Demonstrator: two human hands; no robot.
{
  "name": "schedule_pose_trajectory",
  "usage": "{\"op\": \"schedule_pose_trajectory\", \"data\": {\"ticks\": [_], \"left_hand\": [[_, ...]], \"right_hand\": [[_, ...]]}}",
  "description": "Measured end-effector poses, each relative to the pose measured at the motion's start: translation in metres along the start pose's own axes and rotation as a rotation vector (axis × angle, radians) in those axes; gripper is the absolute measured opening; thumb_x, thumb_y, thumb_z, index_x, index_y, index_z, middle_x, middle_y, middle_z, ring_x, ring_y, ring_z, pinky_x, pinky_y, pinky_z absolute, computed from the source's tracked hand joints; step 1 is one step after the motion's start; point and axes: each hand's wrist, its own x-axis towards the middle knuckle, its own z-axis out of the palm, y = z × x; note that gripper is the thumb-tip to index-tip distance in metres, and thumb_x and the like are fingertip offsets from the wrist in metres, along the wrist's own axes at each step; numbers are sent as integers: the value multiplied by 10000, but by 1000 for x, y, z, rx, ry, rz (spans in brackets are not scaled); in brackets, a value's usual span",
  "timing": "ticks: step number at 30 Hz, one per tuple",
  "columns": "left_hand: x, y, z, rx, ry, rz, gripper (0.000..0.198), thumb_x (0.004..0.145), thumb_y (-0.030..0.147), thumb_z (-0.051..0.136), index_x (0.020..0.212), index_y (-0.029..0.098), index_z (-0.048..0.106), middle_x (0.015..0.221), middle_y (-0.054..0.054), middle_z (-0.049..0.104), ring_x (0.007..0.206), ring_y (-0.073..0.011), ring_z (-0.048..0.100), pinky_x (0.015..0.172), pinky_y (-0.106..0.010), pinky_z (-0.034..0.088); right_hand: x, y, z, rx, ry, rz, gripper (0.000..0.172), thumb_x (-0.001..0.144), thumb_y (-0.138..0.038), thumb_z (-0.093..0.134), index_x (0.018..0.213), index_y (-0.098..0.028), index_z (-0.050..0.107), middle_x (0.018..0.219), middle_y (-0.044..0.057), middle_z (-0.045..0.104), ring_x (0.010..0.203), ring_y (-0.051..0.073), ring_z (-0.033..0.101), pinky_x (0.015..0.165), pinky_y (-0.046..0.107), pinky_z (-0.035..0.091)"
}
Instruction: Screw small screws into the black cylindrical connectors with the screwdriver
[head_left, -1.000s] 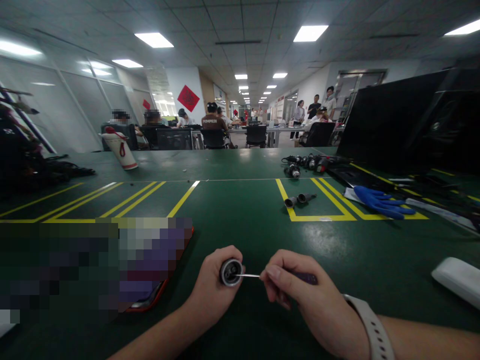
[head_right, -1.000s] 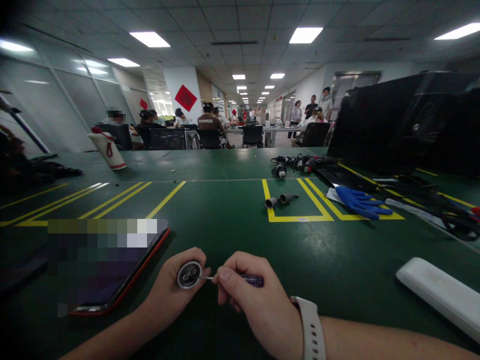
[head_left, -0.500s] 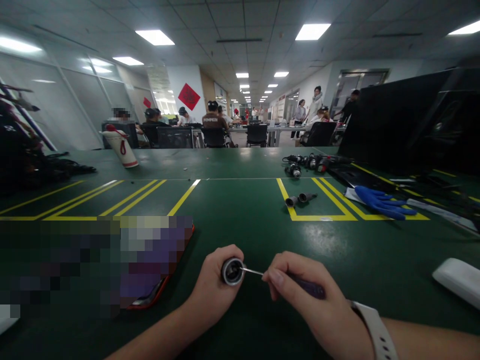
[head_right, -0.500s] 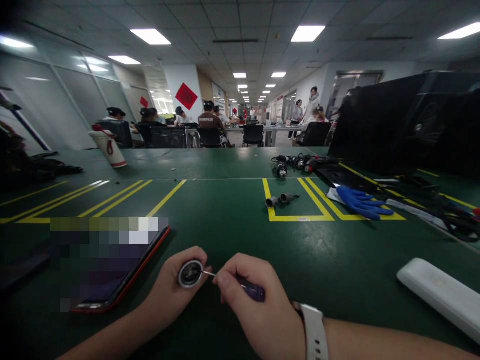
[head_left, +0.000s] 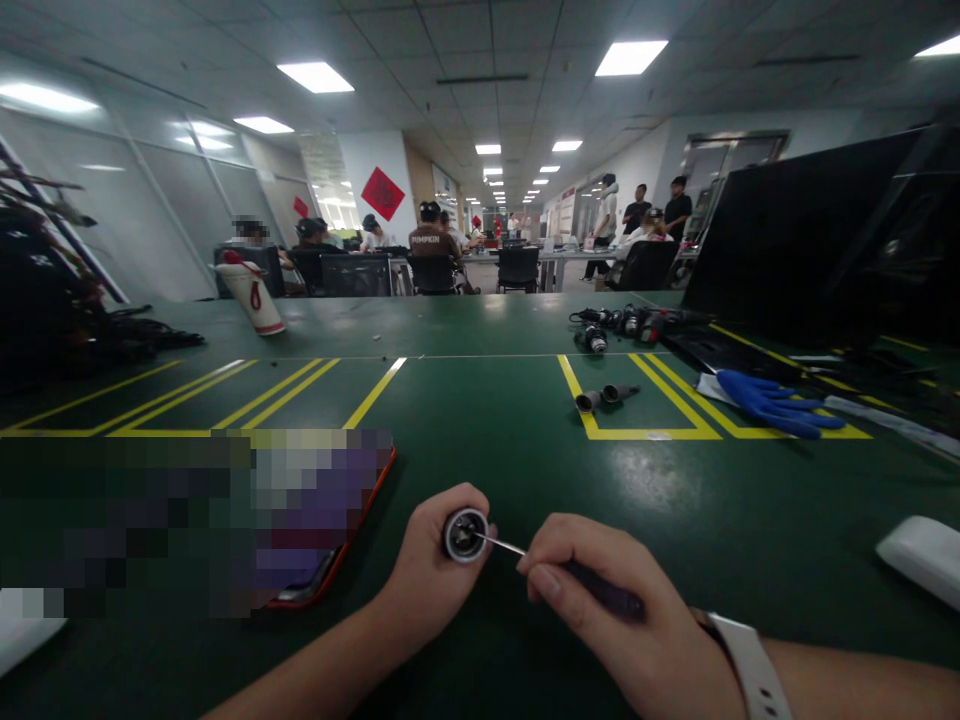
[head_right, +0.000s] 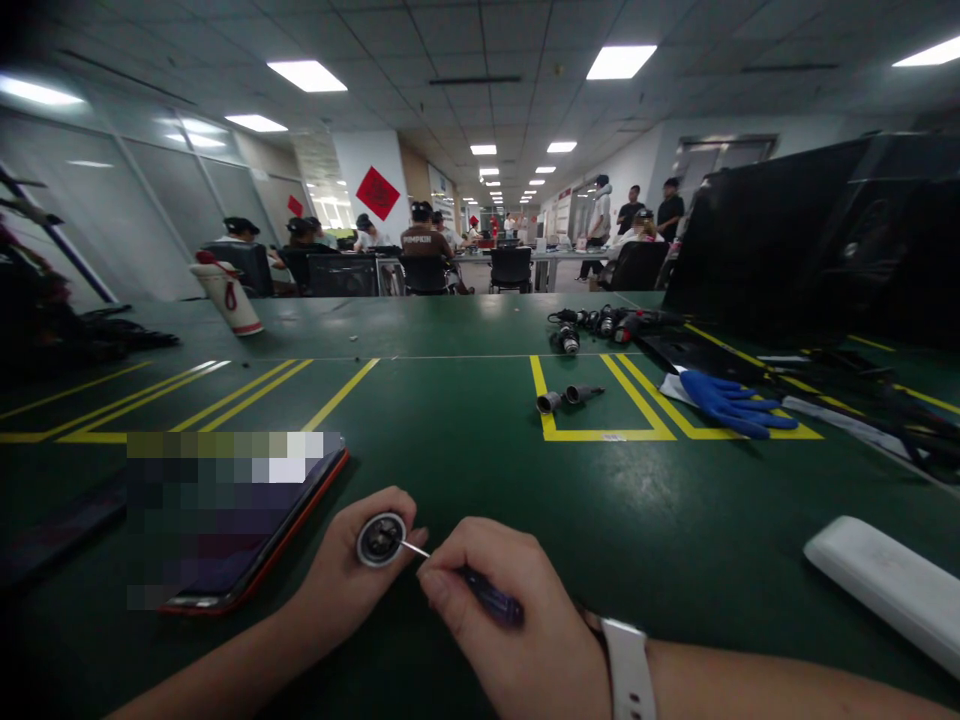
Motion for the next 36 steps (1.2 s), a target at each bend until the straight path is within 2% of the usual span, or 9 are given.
{"op": "schedule_pose_trajectory", "data": {"ticks": [7,12,18,23,27,31,36], "left_hand": [[0,3,0,-30,23,-39,135,691,179,549,594,184,455,561,52,427,514,-106,408,485,-212,336],[0,2,1,13,68,-53,137,696,175,537,587,185,456,552,50,433,510,-109,412,483,-213,332],[-2,-3,1,93,38,-12,120,685,167,529,587,187,462,556,35,456,541,-131,442,515,-238,338],[-2,-2,0,70,14,-14,130,692,162,527,586,186,456,558,40,446,528,-121,430,505,-229,331],[-1,1,0,26,4,-9,149,694,162,540,584,188,444,554,52,425,510,-108,415,491,-217,329],[-1,0,1,57,12,-8,145,690,153,541,590,189,442,559,49,434,518,-113,426,498,-222,333],[-2,-4,2,129,0,-3,139,698,137,520,599,191,439,564,43,447,552,-130,450,535,-243,342]], "right_hand": [[-1,2,2,-11,7,-67,147,855,-218,490,752,-166,580,688,23,544,654,144,517,606,277,393],[-2,-2,2,-19,51,-8,190,862,-232,474,716,-165,575,678,20,538,651,146,513,611,285,382],[-1,1,1,56,16,86,237,853,-313,475,706,-162,583,659,16,533,616,141,491,574,277,371],[5,9,0,295,17,240,258,829,-371,536,697,-155,585,641,9,541,557,117,460,521,252,355],[7,14,2,486,13,302,240,812,-362,571,698,-152,575,646,10,561,540,105,456,508,239,356],[6,9,0,353,-2,277,247,826,-367,545,712,-151,583,641,7,547,549,109,457,512,240,358],[4,-2,-5,19,-8,79,257,850,-311,485,672,-152,580,643,19,551,615,135,511,582,269,388]]}}
